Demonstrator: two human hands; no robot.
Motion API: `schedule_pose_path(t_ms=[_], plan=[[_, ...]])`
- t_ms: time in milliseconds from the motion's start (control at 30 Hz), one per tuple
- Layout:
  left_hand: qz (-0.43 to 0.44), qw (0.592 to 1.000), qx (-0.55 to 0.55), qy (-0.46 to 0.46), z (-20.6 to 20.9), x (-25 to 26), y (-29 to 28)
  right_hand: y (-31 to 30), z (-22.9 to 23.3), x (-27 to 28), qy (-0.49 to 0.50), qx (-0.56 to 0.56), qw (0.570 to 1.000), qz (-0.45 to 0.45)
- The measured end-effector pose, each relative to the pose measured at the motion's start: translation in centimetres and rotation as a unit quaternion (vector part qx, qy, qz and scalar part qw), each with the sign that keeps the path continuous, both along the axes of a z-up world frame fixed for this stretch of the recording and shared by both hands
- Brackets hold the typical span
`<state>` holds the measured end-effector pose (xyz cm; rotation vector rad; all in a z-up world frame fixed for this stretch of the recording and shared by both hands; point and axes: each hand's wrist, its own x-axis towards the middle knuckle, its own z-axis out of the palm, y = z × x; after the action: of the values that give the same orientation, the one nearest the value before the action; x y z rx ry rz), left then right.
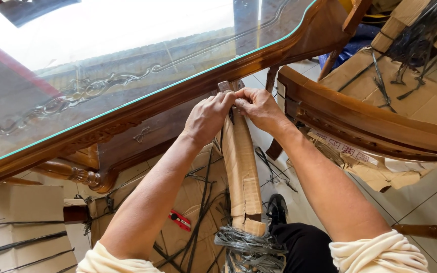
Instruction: Tying plastic straps to secure cardboard packaging around a wooden chair frame.
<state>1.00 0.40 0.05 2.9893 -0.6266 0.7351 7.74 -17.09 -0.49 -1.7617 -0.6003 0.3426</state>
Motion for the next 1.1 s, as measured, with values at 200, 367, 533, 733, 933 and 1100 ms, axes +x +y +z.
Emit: schedule_pose_path(t_ms=[200, 367, 533, 733, 933, 1100], plan=[[-0.004, 0.987, -0.153, 0.049, -0.1, -0.5, 0.4, 0.4, -0.3, -0.7, -0.075, -0.038, 0.995, -0.055], [0.013, 0.981, -0.173, 0.081, -0.9, -1.1, 0.9, 0.4, -0.7, -1.2, -0.218, -0.094, 0.966, -0.1], [0.017, 0.975, -0.206, 0.085, -1.0, -1.9, 1.2, -0.1, -1.1, -1.1, -0.254, -0.122, 0.953, -0.109], [0.026, 0.955, -0.283, 0.088, -4.8, -1.2, 2.0, -0.2, -2.4, -0.8, -0.247, -0.158, 0.947, -0.129], [0.157, 0.893, -0.39, 0.158, -4.5, -5.5, 1.5, -1.7, -4.5, -0.9, -0.187, -0.12, 0.963, -0.149], [0.208, 0.838, -0.458, 0.21, -4.1, -12.2, 3.7, -8.7, -8.4, -7.4, -0.074, -0.053, 0.983, -0.156]])
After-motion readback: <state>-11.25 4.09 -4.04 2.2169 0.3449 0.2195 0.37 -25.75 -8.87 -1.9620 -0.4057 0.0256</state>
